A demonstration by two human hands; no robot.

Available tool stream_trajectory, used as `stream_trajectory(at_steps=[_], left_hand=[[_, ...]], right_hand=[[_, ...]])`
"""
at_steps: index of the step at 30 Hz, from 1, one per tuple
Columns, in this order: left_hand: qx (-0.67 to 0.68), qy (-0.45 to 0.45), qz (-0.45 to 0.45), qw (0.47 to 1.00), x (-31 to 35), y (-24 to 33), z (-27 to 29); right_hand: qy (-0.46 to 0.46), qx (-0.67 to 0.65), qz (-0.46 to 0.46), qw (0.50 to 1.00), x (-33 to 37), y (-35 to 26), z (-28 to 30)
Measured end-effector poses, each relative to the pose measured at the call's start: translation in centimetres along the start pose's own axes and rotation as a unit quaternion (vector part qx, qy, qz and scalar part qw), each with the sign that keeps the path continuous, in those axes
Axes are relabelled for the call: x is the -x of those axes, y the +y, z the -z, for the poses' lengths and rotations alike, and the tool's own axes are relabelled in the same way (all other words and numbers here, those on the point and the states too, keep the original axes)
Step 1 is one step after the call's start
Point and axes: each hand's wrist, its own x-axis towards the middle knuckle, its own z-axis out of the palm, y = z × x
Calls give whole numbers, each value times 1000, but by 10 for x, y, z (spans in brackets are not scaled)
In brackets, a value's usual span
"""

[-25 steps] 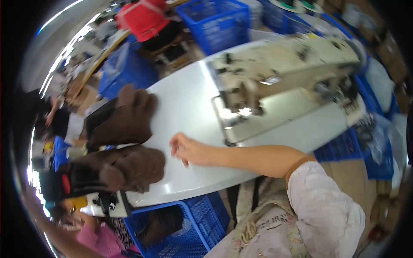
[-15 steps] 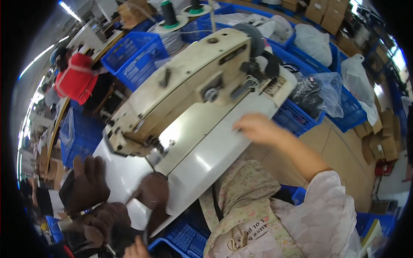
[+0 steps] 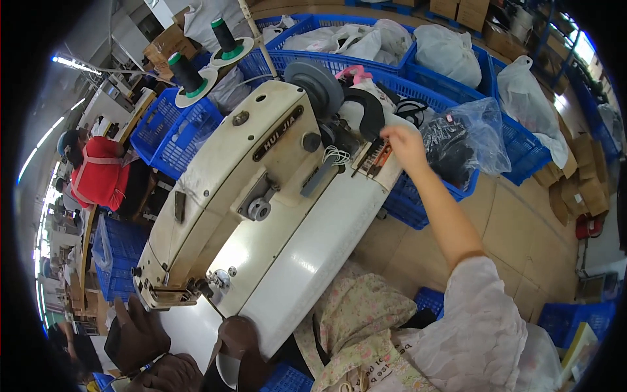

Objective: Stitching the upper components of a leather shoe using an industrial sewing machine.

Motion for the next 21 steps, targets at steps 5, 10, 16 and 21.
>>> stream_trajectory(at_steps=[5, 10, 16, 21], left_hand=[[14, 11, 12, 1000, 4, 2, 3], [53, 0, 4, 999, -6, 3, -4], [72, 0, 23, 997, -4, 7, 6], [70, -12, 26, 997, -8, 8, 13]], right_hand=[[80, 205, -13, 975, -129, 39, -46], [-146, 334, -83, 928, -184, 93, -38], [-157, 186, -106, 964, -193, 80, -33], [-93, 138, -83, 983, -208, 64, 10]])
